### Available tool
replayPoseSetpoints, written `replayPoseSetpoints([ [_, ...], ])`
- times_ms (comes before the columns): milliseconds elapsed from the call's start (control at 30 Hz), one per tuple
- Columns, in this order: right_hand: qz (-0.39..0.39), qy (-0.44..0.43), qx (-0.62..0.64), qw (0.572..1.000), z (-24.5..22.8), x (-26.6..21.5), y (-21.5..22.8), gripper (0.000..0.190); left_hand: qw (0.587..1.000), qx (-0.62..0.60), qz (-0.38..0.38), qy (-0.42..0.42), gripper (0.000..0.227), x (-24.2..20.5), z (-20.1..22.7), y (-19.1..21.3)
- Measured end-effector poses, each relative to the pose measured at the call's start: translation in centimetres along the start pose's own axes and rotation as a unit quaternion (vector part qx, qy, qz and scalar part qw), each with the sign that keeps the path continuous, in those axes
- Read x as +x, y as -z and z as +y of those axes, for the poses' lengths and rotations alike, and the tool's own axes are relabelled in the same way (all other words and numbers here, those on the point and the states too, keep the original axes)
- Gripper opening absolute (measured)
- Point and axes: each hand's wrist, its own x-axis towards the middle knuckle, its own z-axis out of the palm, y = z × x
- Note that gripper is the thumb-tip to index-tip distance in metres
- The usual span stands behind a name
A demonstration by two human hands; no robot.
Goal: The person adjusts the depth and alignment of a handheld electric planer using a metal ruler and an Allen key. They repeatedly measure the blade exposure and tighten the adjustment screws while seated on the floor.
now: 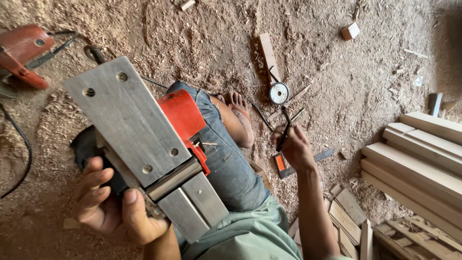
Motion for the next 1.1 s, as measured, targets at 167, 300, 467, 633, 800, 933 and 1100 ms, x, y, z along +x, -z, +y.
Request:
replayPoseSetpoints([
  [167,-0.069,0.047,0.161,0.983,-2.2,6.4,-6.6,0.015,0.999,-0.01,-0.04,0.01,0.027,-0.5,0.3,1.2],
  [300,-0.064,0.032,0.114,0.991,-3.2,7.5,-10.7,0.016,0.999,-0.012,-0.045,-0.017,0.027,-0.9,0.1,1.2],
  [467,-0.07,0.023,0.077,0.994,-4.5,6.0,-14.0,0.015,0.999,-0.018,-0.036,-0.022,0.024,-1.6,0.0,0.8],
  [633,-0.05,0.032,0.053,0.997,-5.4,4.4,-15.4,0.014,0.998,-0.005,-0.048,-0.039,0.024,-1.1,0.0,0.8],
  [800,-0.064,0.043,0.025,0.997,-6.2,3.4,-15.9,0.013,0.998,-0.006,-0.05,-0.041,0.025,-1.2,0.1,0.9],
  [933,-0.045,0.048,-0.013,0.998,-6.8,2.8,-16.2,0.014,0.998,-0.012,-0.048,-0.031,0.025,-1.4,0.1,1.0],
  [1100,-0.109,0.118,-0.086,0.983,-8.0,1.5,-16.8,0.01,0.998,-0.021,-0.047,-0.038,0.024,-1.4,0.2,0.8],
])
